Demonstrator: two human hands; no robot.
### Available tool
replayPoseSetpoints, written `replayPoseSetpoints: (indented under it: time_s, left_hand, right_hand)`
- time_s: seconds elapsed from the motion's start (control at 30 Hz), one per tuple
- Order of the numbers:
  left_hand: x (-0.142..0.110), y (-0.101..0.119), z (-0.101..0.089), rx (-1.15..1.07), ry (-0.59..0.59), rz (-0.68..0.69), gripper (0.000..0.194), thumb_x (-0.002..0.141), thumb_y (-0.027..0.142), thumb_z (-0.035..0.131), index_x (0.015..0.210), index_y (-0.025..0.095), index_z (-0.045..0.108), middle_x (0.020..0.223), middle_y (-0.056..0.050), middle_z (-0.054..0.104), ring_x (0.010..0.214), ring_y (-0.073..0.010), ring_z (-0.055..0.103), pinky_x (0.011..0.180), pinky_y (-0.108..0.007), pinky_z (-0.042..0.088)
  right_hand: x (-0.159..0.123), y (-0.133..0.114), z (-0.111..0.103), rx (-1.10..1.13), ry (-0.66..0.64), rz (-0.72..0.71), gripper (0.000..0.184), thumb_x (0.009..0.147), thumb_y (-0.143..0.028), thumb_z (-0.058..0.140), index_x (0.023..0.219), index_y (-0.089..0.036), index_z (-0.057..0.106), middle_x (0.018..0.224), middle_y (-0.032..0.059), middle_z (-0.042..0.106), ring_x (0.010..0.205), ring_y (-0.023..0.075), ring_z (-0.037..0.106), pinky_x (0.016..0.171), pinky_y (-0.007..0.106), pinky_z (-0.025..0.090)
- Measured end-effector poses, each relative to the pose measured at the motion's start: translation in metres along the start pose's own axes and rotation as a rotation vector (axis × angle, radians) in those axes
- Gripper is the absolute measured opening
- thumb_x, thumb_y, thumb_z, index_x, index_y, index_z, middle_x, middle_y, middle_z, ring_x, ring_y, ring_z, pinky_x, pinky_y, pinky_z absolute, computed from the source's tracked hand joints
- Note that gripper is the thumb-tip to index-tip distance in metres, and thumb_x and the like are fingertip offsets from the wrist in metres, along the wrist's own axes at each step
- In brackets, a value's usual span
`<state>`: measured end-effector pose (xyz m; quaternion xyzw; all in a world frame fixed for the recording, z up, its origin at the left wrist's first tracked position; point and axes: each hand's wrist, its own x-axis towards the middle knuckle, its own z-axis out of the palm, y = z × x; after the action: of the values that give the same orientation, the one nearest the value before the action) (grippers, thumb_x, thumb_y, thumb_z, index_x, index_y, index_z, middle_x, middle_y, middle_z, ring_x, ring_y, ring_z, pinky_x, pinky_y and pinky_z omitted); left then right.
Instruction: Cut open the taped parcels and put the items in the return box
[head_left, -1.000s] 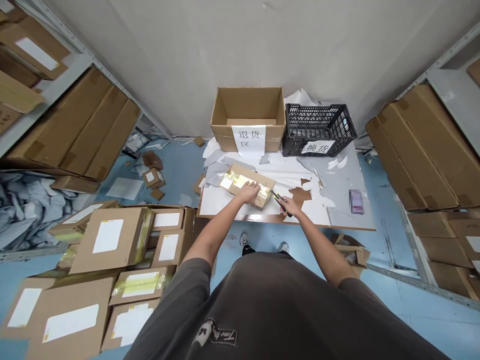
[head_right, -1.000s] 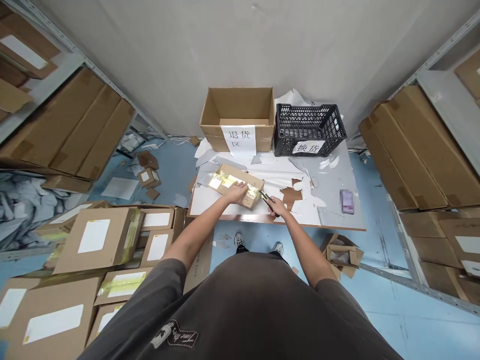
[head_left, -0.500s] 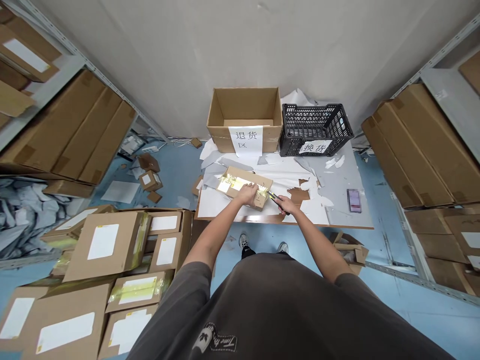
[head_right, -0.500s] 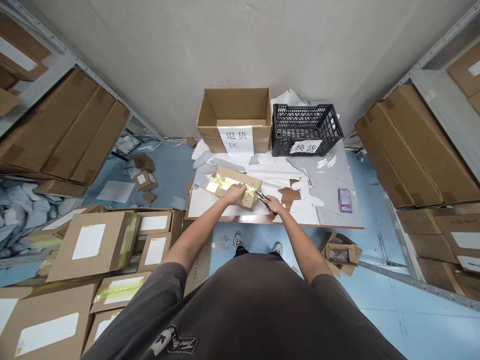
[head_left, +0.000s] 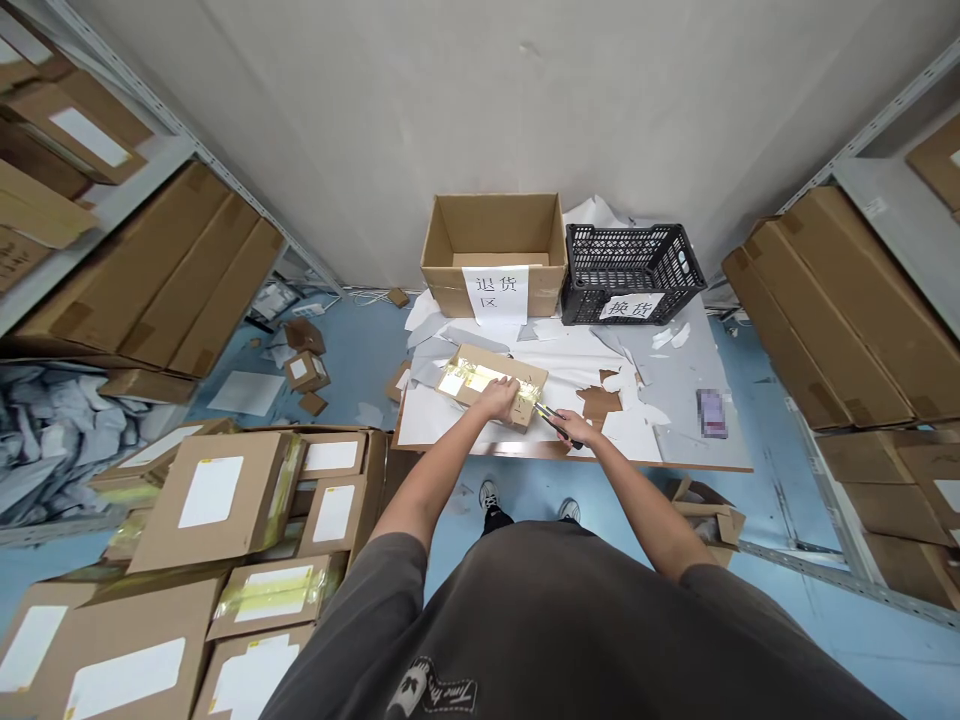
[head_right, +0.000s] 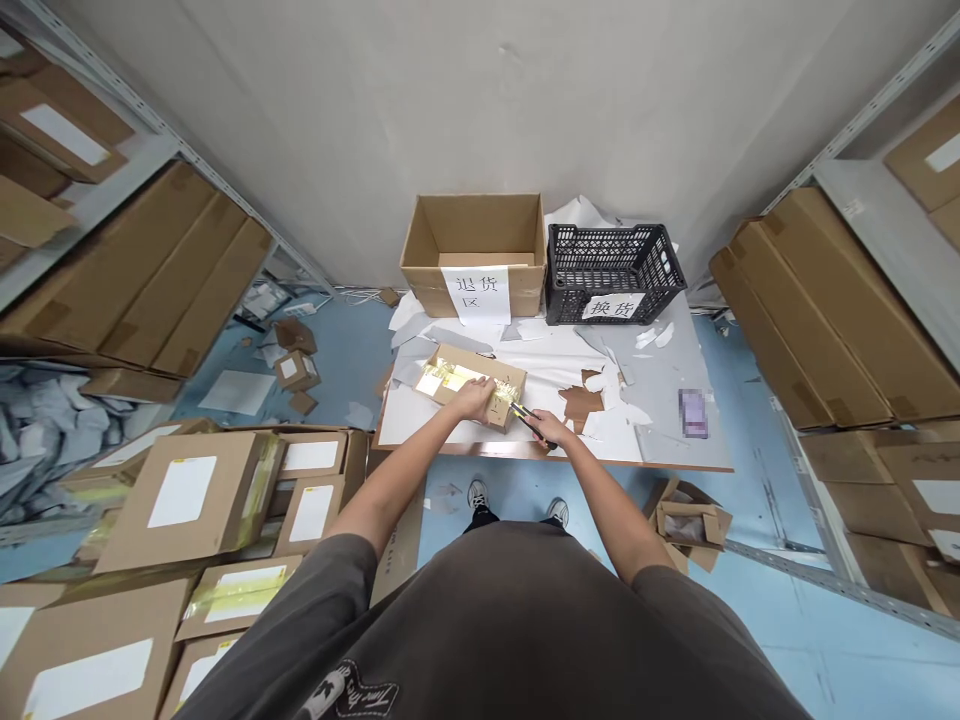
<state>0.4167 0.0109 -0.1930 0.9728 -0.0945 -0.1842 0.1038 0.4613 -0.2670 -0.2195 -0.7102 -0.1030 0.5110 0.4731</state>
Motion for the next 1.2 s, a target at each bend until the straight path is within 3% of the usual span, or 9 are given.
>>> replayPoseSetpoints:
  time_s: [0.13,0.27,0.37,0.43,0.6,0.77,0.93,1.07,1.2]
  left_hand:
    - [0.000,-0.002,0.002,-0.029,-0.017,0.003,0.105,0.053,0.038,0.100,0.144,0.016,0.051,0.149,-0.022,0.060,0.140,-0.0415,0.057,0.117,-0.044,0.043]
    - [-0.001,-0.008,0.003,-0.116,0.021,0.017,0.116,0.060,0.045,0.098,0.160,0.024,0.043,0.162,-0.017,0.053,0.151,-0.0383,0.049,0.123,-0.042,0.038]
    - [0.006,-0.010,0.000,-0.185,0.075,-0.062,0.091,0.081,0.049,0.086,0.161,0.028,0.047,0.160,-0.012,0.058,0.148,-0.0342,0.053,0.120,-0.040,0.043]
    - [0.016,-0.010,-0.001,-0.147,0.100,-0.147,0.084,0.085,0.047,0.084,0.160,0.029,0.050,0.165,-0.013,0.052,0.153,-0.0364,0.046,0.123,-0.045,0.041]
    - [0.040,-0.013,-0.002,-0.037,0.016,-0.216,0.120,0.071,0.049,0.096,0.171,0.034,0.032,0.183,-0.014,0.018,0.167,-0.0464,0.013,0.131,-0.063,0.023]
    - [0.051,-0.016,-0.001,0.006,0.026,-0.229,0.131,0.066,0.051,0.099,0.174,0.032,0.028,0.180,-0.019,0.025,0.166,-0.0483,0.014,0.131,-0.064,0.021]
    - [0.050,-0.025,0.003,0.029,0.054,-0.121,0.097,0.089,0.052,0.082,0.172,0.027,0.038,0.177,-0.019,0.033,0.166,-0.0445,0.021,0.133,-0.057,0.023]
    - [0.041,-0.032,0.016,0.044,0.132,-0.035,0.078,0.101,0.053,0.065,0.169,0.019,0.043,0.178,-0.023,0.029,0.167,-0.0459,0.018,0.133,-0.062,0.021]
    - [0.035,-0.028,0.031,-0.037,0.207,-0.046,0.074,0.107,0.051,0.052,0.168,0.011,0.041,0.177,-0.024,0.029,0.168,-0.0427,0.013,0.134,-0.064,0.015]
  right_hand:
    - [-0.008,0.011,0.010,0.012,0.005,-0.004,0.051,0.096,-0.075,0.063,0.090,-0.028,0.042,0.051,-0.0073,0.055,0.035,0.0133,0.046,0.035,0.023,0.035]
    - [-0.017,0.019,0.005,-0.034,-0.026,-0.014,0.051,0.094,-0.075,0.064,0.088,-0.028,0.043,0.051,-0.0070,0.056,0.036,0.0137,0.046,0.037,0.023,0.035]
    - [-0.024,0.021,-0.005,-0.074,0.022,-0.023,0.051,0.094,-0.074,0.063,0.088,-0.028,0.044,0.052,-0.0065,0.056,0.037,0.0142,0.047,0.039,0.024,0.035]
    - [-0.027,0.018,-0.009,-0.113,0.097,-0.038,0.049,0.097,-0.074,0.058,0.088,-0.028,0.046,0.053,-0.0061,0.056,0.038,0.0147,0.049,0.042,0.025,0.038]
    - [-0.022,0.001,-0.011,-0.383,0.280,-0.120,0.050,0.109,-0.064,0.033,0.092,-0.026,0.060,0.067,-0.0012,0.067,0.061,0.0195,0.064,0.059,0.026,0.047]
    - [-0.010,-0.012,-0.015,-0.703,0.362,-0.158,0.035,0.105,-0.053,0.055,0.126,-0.030,0.073,0.105,0.0044,0.079,0.096,0.0264,0.072,0.075,0.030,0.049]
    - [-0.010,-0.009,-0.020,-0.858,0.415,-0.174,0.039,0.105,-0.049,0.061,0.138,-0.031,0.070,0.129,0.0072,0.075,0.113,0.0283,0.070,0.085,0.032,0.050]
    - [-0.014,-0.008,-0.024,-0.954,0.437,-0.210,0.039,0.106,-0.048,0.061,0.140,-0.030,0.069,0.127,0.0089,0.072,0.116,0.0281,0.067,0.088,0.032,0.050]
    - [-0.011,-0.013,-0.029,-1.012,0.454,-0.257,0.038,0.107,-0.047,0.062,0.139,-0.030,0.070,0.124,0.0108,0.069,0.119,0.0291,0.064,0.091,0.033,0.048]
